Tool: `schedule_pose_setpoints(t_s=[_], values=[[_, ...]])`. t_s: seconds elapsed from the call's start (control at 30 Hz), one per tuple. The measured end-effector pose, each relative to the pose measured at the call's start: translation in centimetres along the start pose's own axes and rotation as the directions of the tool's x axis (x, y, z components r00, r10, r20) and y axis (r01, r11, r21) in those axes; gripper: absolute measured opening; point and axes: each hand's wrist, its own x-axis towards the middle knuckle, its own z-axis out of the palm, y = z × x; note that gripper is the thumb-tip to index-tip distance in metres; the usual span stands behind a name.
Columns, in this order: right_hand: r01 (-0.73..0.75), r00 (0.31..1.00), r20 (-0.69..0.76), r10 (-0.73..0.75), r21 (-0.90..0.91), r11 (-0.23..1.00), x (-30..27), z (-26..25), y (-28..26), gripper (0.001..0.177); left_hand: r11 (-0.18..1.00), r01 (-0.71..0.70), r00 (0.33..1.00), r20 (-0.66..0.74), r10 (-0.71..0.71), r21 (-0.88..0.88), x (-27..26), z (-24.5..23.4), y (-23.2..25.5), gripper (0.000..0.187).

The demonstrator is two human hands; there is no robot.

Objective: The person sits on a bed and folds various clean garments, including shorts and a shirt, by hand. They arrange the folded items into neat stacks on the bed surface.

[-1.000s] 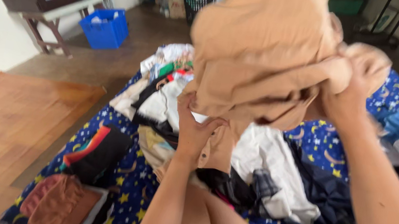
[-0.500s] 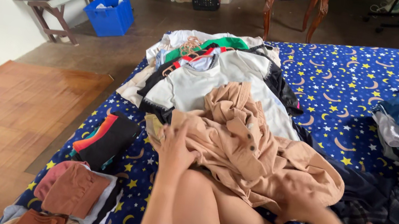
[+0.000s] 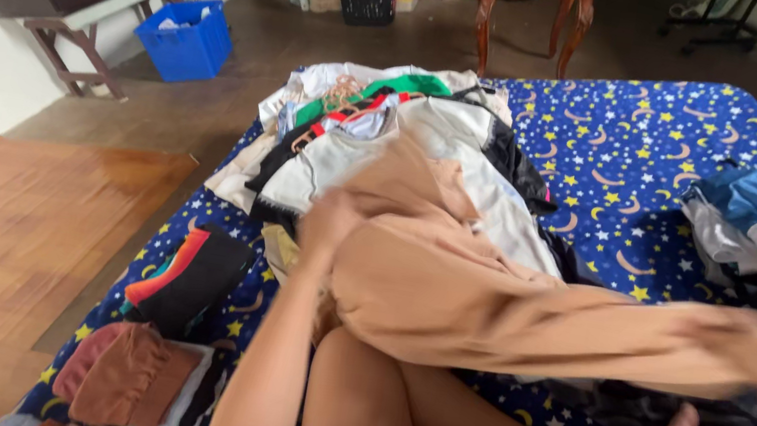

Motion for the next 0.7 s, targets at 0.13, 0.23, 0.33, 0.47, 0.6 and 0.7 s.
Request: schedule_pose_setpoints(t_s=[0.13,0.23,0.33,0.47,0.6,0.7], values=[[-0.114,0.99,-0.075,0.116,0.019,0.993,-1.7,-4.2,-1.1,0.041,0.891,0.369,0.928,-0.049,-0.369,0.265,-3.1,-6.4,-2.3,0.054],[-0.111,0.992,-0.047,0.117,0.103,0.988,-3.1,-4.8,-5.1,0.049,0.898,0.364,0.901,0.152,-0.407,0.246,-7.6,-6.7,-3.1,0.081],[-0.103,0.995,0.03,0.099,0.225,0.969,-4.3,-4.1,-9.0,0.059,0.848,0.482,0.828,0.204,-0.523,0.22,-9.9,-5.5,-3.7,0.078],[-0.154,0.975,0.206,0.079,0.378,0.913,-3.6,-0.4,-13.4,0.072,0.629,0.588,0.805,0.292,-0.516,-0.509,-9.9,-5.1,-2.9,0.054],[0.208,0.957,0.084,-0.277,0.465,0.86,1.1,5.9,-16.7,0.093,0.47,0.522,0.819,0.263,-0.511,-0.712,-10.2,-6.4,0.3,0.038],[0.12,0.992,-0.081,-0.097,0.364,0.924,5.8,10.3,-18.5,0.094,0.357,0.522,0.821,0.341,-0.459,-0.775,-12.8,-7.6,2.7,0.04]])
